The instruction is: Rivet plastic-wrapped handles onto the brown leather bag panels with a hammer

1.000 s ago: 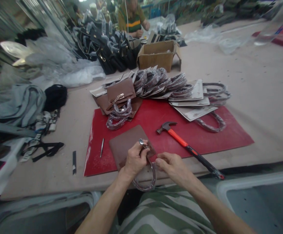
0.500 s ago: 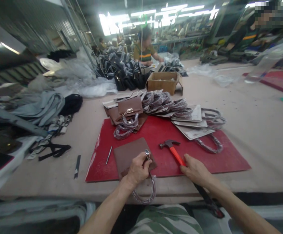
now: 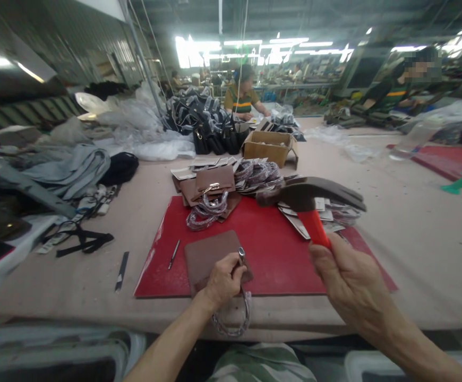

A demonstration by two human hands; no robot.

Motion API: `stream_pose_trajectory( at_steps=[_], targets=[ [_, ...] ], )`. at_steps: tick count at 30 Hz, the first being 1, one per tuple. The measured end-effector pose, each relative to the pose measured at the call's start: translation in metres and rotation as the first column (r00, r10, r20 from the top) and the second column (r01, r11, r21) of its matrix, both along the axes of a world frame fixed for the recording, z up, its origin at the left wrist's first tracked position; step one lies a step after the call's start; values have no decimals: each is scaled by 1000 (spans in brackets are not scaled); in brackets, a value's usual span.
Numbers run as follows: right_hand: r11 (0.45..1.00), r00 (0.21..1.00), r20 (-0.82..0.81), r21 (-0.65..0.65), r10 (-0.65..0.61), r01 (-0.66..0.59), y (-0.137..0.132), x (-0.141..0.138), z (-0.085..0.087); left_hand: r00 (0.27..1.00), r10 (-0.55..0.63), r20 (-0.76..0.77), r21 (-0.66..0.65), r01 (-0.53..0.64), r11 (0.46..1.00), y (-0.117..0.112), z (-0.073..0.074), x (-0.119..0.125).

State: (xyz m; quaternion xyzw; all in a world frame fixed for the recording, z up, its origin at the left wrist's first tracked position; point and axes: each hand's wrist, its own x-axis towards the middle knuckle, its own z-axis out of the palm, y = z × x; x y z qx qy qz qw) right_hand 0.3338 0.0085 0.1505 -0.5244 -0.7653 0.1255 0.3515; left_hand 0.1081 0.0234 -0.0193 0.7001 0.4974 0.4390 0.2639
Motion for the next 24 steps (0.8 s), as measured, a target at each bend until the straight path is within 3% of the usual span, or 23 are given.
stream_pose_trajectory(
  at_steps=[2,6,10,12,16,20,24],
  targets=[
    [991,984,166,97,70,-87,-2,-1,-3,1000,-1,-14,4,1,1000,0,1,0],
    [969,897,412,109,158,-221,-3,0,-9,999,-3,-32,1,3,1000,-1,2,0],
    [938,974,227,334,19,-96,-9,-1,6,1000,-11,-26,19,12,1000,0,0,0],
    [910,978,210,403,14,-99,-11,-2,6,999,-15,-36,21,16,1000,1,-1,0],
    [932,877,450,219,166,-289,-10,-1,-4,997,-4,-79,-5,3,1000,0,-2,0],
    [971,949,311,210,47,-117,-9,0,-12,999,-23,-45,14,23,1000,-1,-1,0],
    [978,916,391,135,92,-156,-8,17,-30,997,-22,-70,4,22,1000,0,1,-1]
  ],
)
